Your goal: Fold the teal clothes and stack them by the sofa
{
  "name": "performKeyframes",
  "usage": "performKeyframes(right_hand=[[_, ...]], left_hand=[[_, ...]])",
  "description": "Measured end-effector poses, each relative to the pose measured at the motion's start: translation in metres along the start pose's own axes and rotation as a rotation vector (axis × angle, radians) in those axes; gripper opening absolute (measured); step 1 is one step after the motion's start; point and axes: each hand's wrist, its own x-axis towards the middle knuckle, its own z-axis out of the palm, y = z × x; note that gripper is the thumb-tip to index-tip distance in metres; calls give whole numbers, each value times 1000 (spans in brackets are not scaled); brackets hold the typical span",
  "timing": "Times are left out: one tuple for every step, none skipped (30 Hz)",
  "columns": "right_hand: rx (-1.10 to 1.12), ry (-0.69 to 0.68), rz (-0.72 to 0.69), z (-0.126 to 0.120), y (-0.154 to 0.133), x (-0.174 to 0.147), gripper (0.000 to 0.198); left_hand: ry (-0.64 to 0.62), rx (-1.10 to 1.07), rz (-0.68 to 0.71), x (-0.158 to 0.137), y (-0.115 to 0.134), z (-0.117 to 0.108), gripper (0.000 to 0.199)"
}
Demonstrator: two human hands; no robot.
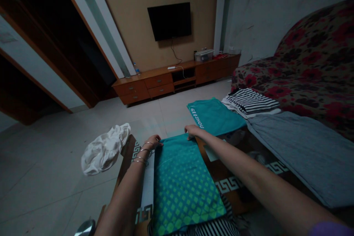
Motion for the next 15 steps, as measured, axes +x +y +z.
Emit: performKeyframes(right_hand=[[7, -45, 1, -2, -1, 1, 43], [18, -84, 3, -4, -3, 1, 37], [34, -116, 4, -6, -4, 1, 32], [54, -140, 2, -9, -4, 1, 29], [80, -165, 0, -11, -3, 0, 27], [110, -195, -1, -14, -2, -1, 27], [144, -230, -1, -17, 0, -2, 29], [180, -269, -1, -20, 3, -4, 32], [217, -307, -3, -23, 5, -6, 36], [252, -339, -7, -27, 7, -8, 40], [281, -365, -9, -30, 9, -10, 44], [302, -384, -10, -35, 10, -13, 46], [314, -394, -10, -39, 10, -16, 45], [318, -395, -8, -45, 9, -19, 42], [316, -384, -7, -52, 7, -22, 38]], left_hand=[[-17, -5, 10, 0, 0, 1, 23], [-27, -9, 20, 0, 0, 0, 19], [-31, -14, 28, -1, -1, -1, 16], [-29, -18, 34, -1, -1, -3, 14], [-25, -22, 39, -1, -1, -7, 13], [-21, -29, 43, -2, 0, -11, 12], [-19, -36, 48, -2, 0, -16, 13], [-18, -45, 53, -3, 1, -21, 14], [-20, -55, 58, -4, 1, -27, 15], [-25, -66, 63, -5, 2, -32, 16], [-30, -76, 68, -7, 3, -37, 17], [-35, -84, 75, -10, 5, -43, 17], [-38, -91, 82, -13, 6, -48, 16], [-39, -97, 91, -16, 8, -54, 17], [-33, -101, 99, -19, 10, -61, 18]])
